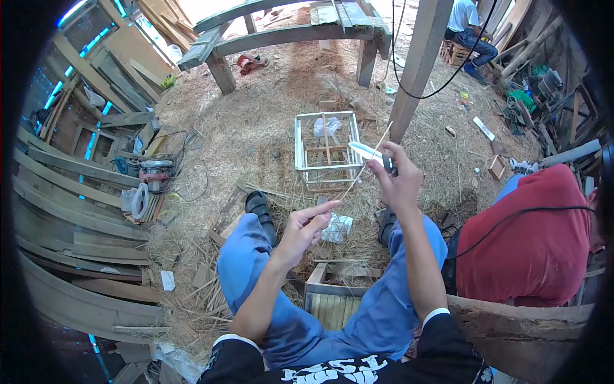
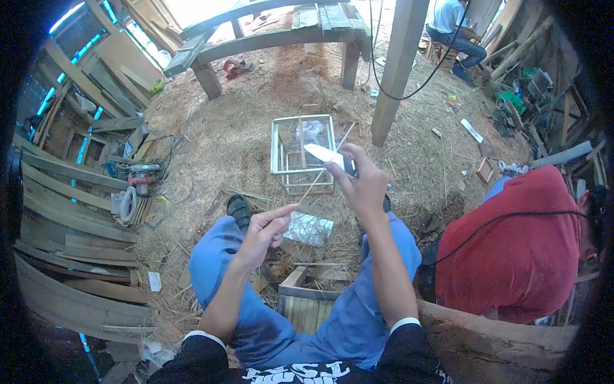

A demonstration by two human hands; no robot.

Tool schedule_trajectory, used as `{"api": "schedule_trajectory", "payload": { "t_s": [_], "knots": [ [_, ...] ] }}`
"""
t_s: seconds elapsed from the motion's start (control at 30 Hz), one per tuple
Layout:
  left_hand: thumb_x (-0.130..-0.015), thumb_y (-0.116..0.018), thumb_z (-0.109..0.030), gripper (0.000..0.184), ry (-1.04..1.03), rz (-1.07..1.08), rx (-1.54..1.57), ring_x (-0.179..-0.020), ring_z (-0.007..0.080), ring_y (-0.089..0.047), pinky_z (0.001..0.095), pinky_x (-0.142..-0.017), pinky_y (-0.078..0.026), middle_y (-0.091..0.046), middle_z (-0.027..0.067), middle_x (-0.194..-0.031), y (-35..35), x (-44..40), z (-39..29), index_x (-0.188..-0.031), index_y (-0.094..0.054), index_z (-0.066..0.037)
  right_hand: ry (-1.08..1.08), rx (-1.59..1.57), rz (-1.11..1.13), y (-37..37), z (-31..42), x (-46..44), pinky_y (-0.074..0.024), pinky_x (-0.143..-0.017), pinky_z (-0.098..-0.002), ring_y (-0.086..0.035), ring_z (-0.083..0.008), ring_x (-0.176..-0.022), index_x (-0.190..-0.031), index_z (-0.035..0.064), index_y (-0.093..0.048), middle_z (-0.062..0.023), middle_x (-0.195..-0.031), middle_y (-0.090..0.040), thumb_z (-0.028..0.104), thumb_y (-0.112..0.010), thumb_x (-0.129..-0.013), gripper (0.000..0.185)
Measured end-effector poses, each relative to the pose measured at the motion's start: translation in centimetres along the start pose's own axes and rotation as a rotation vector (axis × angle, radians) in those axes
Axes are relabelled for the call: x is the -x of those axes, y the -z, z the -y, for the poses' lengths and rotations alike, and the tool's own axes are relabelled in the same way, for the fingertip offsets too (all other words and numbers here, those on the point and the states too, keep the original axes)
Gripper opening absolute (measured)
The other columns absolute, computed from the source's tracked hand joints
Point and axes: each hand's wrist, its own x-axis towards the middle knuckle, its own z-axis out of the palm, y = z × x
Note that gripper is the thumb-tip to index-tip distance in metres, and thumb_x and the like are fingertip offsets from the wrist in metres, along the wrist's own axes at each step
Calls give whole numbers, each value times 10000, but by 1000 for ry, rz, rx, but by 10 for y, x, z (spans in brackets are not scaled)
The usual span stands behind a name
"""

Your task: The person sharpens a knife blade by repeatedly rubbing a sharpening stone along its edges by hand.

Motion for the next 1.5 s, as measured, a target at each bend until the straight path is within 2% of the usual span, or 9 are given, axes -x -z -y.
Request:
{"api": "schedule_trajectory", "payload": {
  "t_s": [0.07,0.17,0.2,0.3,0.67,0.97,1.17,1.27,1.5],
  "knots": [
    [-962,-540,-117,356,4,-1,-27,-564,6,-269,185,-478,-230,-351,-102,-689,0,-2,-1,-1298,-590,-9,-55,-14,32,-3,7,5,-497,-556,-366,-673,-254,-638,-1185,106,-557,-113,-798,-680,294,-742,-847,428],
    [-963,-544,-127,358,18,-9,-49,-555,5,-275,186,-476,-228,-365,-95,-683,-1,-5,0,-1299,-587,-9,234,-41,-79,-12,3,3,-498,-558,-375,-661,-270,-650,-1166,113,-567,-103,-845,-670,223,-726,-859,363],
    [-964,-546,-131,360,22,-14,-55,-552,4,-278,186,-475,-228,-376,-90,-681,-1,-5,0,-1300,-585,-9,238,-75,-17,-10,5,3,-500,-554,-373,-667,-275,-682,-1171,125,-586,-103,-902,-666,148,-718,-852,345],
    [-970,-550,-151,367,24,-12,-74,-544,0,-295,180,-472,-240,-430,-70,-689,-1,-5,-1,-1308,-577,-11,267,-120,-19,-11,1,2,-498,-541,-360,-669,-267,-679,-1154,145,-615,-85,-891,-663,111,-728,-824,350],
    [-1008,-519,-176,358,-97,-112,158,-481,-16,-315,174,-419,-246,-549,-4,-778,-10,-10,-1,-1345,-527,-55,518,-62,188,-29,24,21,-472,-483,-326,-604,-174,-566,-1100,187,-678,-9,-780,-598,175,-760,-773,338],
    [-1002,-541,-173,366,-105,-149,171,-512,5,-313,180,-422,-239,-439,-27,-712,-5,-9,0,-1354,-536,-72,552,-27,187,-30,26,20,-480,-491,-319,-601,-171,-563,-1086,197,-685,3,-746,-588,194,-762,-761,335],
    [-1000,-544,-166,418,-72,-125,142,-528,11,-265,183,-435,-227,-377,-47,-705,-7,-7,-2,-1409,-499,-95,513,-20,203,-23,21,13,-507,-509,-313,-657,-199,-604,-1064,128,-680,-44,-815,-660,98,-757,-763,312],
    [-999,-547,-170,412,-63,-107,146,-543,13,-256,183,-443,-218,-363,-57,-706,-7,-6,-2,-1405,-508,-106,433,-23,153,-25,19,13,-505,-516,-333,-635,-196,-589,-1044,191,-692,-13,-777,-631,168,-755,-768,284],
    [-998,-546,-165,409,-69,-90,134,-553,12,-254,180,-442,-210,-347,-67,-700,-6,-4,-1,-1402,-514,-114,435,-14,139,-20,21,9,-493,-491,-331,-635,-194,-572,-1075,186,-679,-18,-776,-634,154,-748,-788,297]
  ]
}}
